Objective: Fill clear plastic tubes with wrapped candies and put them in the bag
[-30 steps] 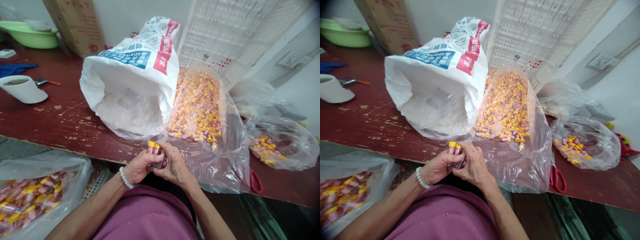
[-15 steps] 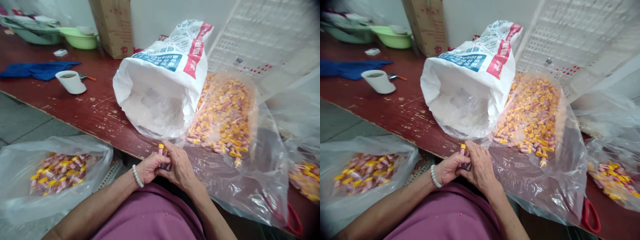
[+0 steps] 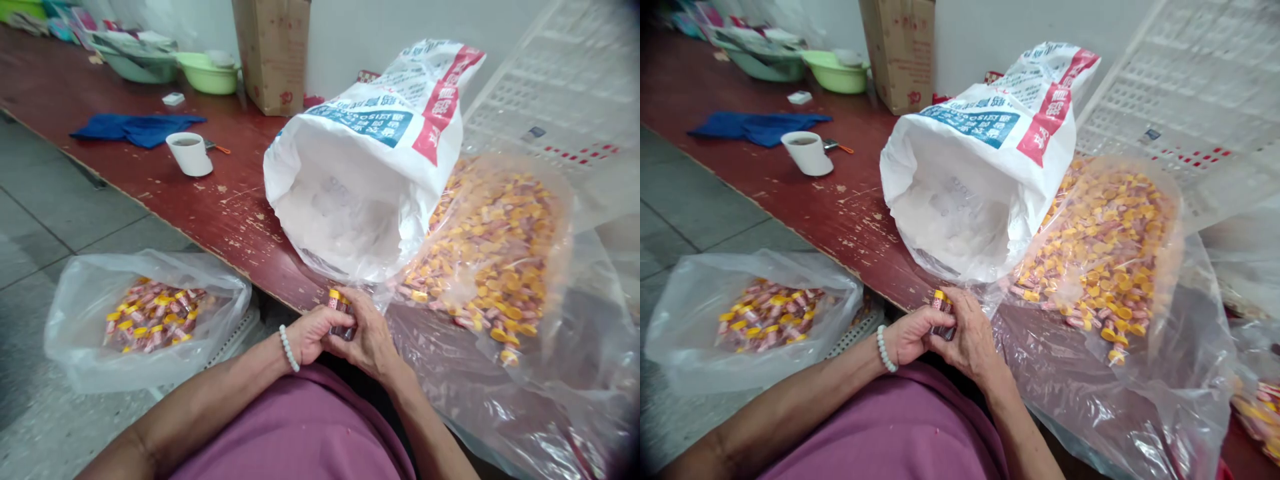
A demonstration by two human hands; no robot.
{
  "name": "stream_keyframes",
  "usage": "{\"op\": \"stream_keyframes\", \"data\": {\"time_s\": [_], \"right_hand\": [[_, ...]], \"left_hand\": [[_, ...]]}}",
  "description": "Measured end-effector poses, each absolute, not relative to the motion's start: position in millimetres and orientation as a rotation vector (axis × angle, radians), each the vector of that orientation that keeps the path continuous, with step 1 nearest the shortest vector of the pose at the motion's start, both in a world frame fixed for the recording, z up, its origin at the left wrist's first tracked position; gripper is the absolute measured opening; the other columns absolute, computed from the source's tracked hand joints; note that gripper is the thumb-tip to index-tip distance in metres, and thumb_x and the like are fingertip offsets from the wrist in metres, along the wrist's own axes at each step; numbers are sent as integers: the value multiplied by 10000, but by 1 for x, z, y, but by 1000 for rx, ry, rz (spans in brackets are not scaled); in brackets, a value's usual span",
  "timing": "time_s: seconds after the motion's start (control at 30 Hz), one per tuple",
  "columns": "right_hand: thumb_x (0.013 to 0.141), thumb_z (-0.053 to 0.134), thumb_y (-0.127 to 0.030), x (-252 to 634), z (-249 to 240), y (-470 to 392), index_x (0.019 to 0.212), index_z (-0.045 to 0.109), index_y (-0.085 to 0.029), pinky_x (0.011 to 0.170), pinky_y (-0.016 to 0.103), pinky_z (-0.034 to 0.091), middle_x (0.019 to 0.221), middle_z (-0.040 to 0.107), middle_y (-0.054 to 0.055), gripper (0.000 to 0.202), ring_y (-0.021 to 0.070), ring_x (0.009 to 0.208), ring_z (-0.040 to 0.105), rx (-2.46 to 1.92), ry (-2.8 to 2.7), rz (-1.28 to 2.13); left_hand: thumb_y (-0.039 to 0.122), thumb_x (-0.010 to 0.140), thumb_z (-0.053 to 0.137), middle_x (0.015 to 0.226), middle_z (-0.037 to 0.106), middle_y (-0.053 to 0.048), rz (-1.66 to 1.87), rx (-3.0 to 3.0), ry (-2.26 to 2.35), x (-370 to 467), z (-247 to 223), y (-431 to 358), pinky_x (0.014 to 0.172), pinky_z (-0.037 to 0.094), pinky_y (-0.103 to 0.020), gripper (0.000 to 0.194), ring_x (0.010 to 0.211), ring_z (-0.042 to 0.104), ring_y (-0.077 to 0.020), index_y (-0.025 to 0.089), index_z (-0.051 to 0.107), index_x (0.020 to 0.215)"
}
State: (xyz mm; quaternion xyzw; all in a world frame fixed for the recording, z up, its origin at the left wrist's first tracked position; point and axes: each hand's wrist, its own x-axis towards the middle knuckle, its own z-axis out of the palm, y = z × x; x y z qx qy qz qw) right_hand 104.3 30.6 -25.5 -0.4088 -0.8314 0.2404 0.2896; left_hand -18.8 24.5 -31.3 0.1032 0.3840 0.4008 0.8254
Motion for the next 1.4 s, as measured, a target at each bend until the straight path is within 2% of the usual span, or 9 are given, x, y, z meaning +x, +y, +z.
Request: {"op": "stream_keyframes", "data": {"time_s": [0.1, 0.17, 0.37, 0.73, 0.93, 1.0, 1.1, 1.27, 1.4], "right_hand": [[595, 783, -382, 101, -31, 29, 1399, 198, -188, 1042, 438, 366, 1396, 329, 153, 1013, 275, 1264, 383, -1126, -2072, 752], [579, 795, -416, 100, -34, 28, 1417, 123, -187, 1011, 439, 406, 1389, 346, 168, 1099, 272, 1221, 442, -1178, -1975, 866], [563, 799, -421, 92, -35, 27, 1237, 436, -200, 910, 405, 493, 1171, 577, 109, 797, 250, 1034, 588, -1141, -2038, 872], [626, 724, -466, 41, -47, 23, 1197, 478, -192, 763, 407, 561, 1051, 653, 105, 680, 259, 883, 653, -954, -2325, 706], [702, 640, -570, 48, -42, 23, 1409, 257, -166, 961, 495, 449, 1441, 314, 182, 900, 332, 1269, 398, -857, -2391, 572], [761, 604, -516, 67, -43, 28, 1413, 254, -175, 957, 481, 453, 1377, 411, 165, 816, 312, 1230, 442, -973, -2307, 525], [817, 560, -453, 98, -48, 36, 1291, 438, -219, 922, 441, 480, 1196, 571, 106, 542, 264, 1076, 561, -1120, -2234, 461], [841, 550, -384, 116, -47, 36, 1163, 520, -234, 870, 362, 516, 1116, 611, 69, 357, 211, 1003, 602, -1169, -2205, 503], [854, 539, -295, 110, -40, 33, 1151, 525, -234, 859, 316, 516, 1102, 620, 64, 303, 188, 1015, 599, -1146, -2176, 507]], "left_hand": [[83, 572, 724, 760, 622, -36, 906, 210, 715, -28, -27, 23, 660, 451, -213, 245, 688, 584, -119, 107, 651, 804], [124, 610, 747, 773, 613, -42, 915, 254, 685, -35, -25, 21, 657, 457, -213, 261, 682, 582, -116, 103, 659, 854], [181, 634, 756, 772, 607, -54, 963, 334, 700, -51, -26, 9, 593, 458, -206, 246, 666, 595, -126, 105, 657, 846], [225, 578, 787, 744, 622, -56, 1060, 240, 826, -96, -39, -24, 610, 479, -231, 311, 643, 609, -133, 103, 653, 830], [250, 703, 717, 764, 619, -60, 1167, 331, 985, -151, -42, -42, 664, 526, -342, 277, 645, 631, -179, 120, 604, 920], [251, 716, 701, 779, 623, -53, 1253, 269, 1167, -191, -50, -44, 617, 527, -344, 282, 619, 637, -195, 139, 582, 946], [221, 746, 657, 776, 638, -48, 1296, 34, 1465, -254, -69, -44, 574, 523, -314, 257, 607, 635, -192, 162, 566, 979], [197, 816, 508, 736, 642, -71, 1236, -9, 1585, -301, -91, -39, 680, 539, -327, 96, 697, 652, -197, 143, 542, 888], [221, 775, 547, 720, 641, -44, 1231, 52, 1674, -302, -82, -38, 629, 518, -297, 85, 694, 637, -185, 186, 530, 851]]}}
